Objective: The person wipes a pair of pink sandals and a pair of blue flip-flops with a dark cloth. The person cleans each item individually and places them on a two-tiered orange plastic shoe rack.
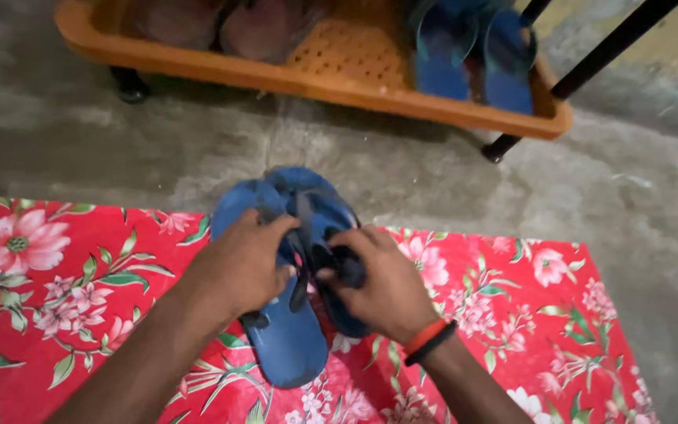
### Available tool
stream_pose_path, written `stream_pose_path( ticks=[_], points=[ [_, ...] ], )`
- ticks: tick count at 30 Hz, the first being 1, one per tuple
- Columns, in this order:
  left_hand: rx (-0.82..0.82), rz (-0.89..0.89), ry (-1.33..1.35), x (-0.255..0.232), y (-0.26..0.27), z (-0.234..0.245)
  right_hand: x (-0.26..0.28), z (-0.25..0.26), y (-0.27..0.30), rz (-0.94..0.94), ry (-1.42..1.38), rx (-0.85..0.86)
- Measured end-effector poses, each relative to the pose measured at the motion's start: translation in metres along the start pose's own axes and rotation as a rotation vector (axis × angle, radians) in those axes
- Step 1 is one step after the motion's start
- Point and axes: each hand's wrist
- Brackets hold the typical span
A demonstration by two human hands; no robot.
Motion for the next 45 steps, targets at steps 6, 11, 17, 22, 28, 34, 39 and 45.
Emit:
stream_pose_path(
  ticks=[6, 11, 17, 22, 28, 34, 39, 45],
  points=[
    [0.033, 0.047, -0.332, 0.021, 0.0, 0.008, -0.002, -0.026, -0.002, 0.072, 0.173, -0.011],
    [-0.224, 0.222, -0.391, 0.048, 0.007, 0.028, -0.011, -0.022, 0.008, -0.01, 0.211, -0.102],
    [-0.4, 0.317, 0.084, 0.051, -0.004, 0.043, -0.027, -0.007, 0.003, -0.117, -0.059, -0.389],
    [-0.463, 0.187, 0.978, 0.043, -0.015, 0.02, -0.027, -0.018, 0.007, -0.076, -0.449, -0.542],
    [-0.222, -0.232, 1.521, 0.029, -0.003, 0.031, -0.003, -0.018, 0.012, 0.024, -0.587, -0.345],
    [-0.18, -0.428, 1.42, 0.029, -0.002, 0.049, 0.006, -0.007, 0.004, 0.046, -0.432, -0.292],
    [-0.181, -0.388, 1.322, 0.021, -0.011, 0.037, -0.001, 0.016, -0.003, -0.055, -0.495, 0.026],
    [-0.2, -0.385, 1.416, 0.018, -0.005, 0.042, -0.007, 0.047, -0.007, -0.25, -1.281, 0.044]
  ],
)
Point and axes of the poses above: each hand's wrist, its own y-axis away from the middle knuckle, its own z-axis out of the back of the hand, x = y × z, and after that the axes turned 7 degrees about -z, right-handed
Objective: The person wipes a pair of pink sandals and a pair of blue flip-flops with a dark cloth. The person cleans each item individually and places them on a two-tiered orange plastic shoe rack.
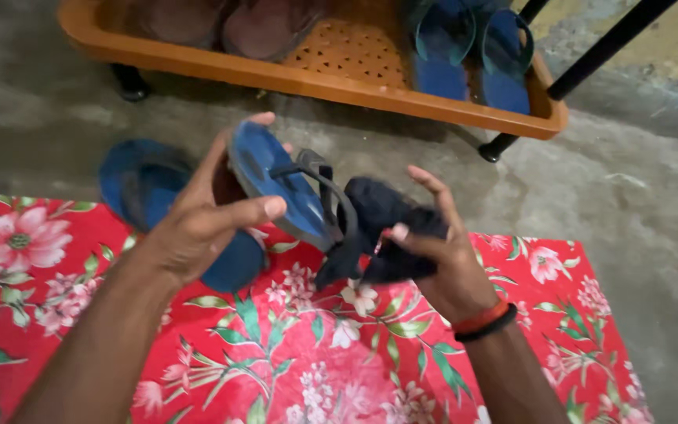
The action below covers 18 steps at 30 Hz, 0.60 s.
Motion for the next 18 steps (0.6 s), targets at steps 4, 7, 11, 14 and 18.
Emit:
stream_pose_path(
  ticks=[4, 7, 11, 14, 18],
  points=[
    [-0.043, -0.047, 0.015, 0.007, 0.004, -0.007, -0.015, 0.021, -0.001, -0.144, -0.381, -0.049],
    [-0.034, -0.027, 0.018, 0.001, 0.002, -0.005, -0.03, 0.03, -0.006, -0.347, 0.061, -0.025],
    [0.0, 0.025, 0.023, -0.003, 0.001, -0.002, -0.031, 0.027, 0.0, -0.14, 0.803, 0.199],
    [0.017, 0.044, 0.008, -0.003, 0.001, 0.001, -0.001, 0.014, -0.001, -0.001, 0.757, 0.149],
    [0.038, 0.057, 0.158, -0.002, -0.001, 0.007, 0.04, 0.006, 0.007, 0.452, 0.351, -0.368]
  ],
)
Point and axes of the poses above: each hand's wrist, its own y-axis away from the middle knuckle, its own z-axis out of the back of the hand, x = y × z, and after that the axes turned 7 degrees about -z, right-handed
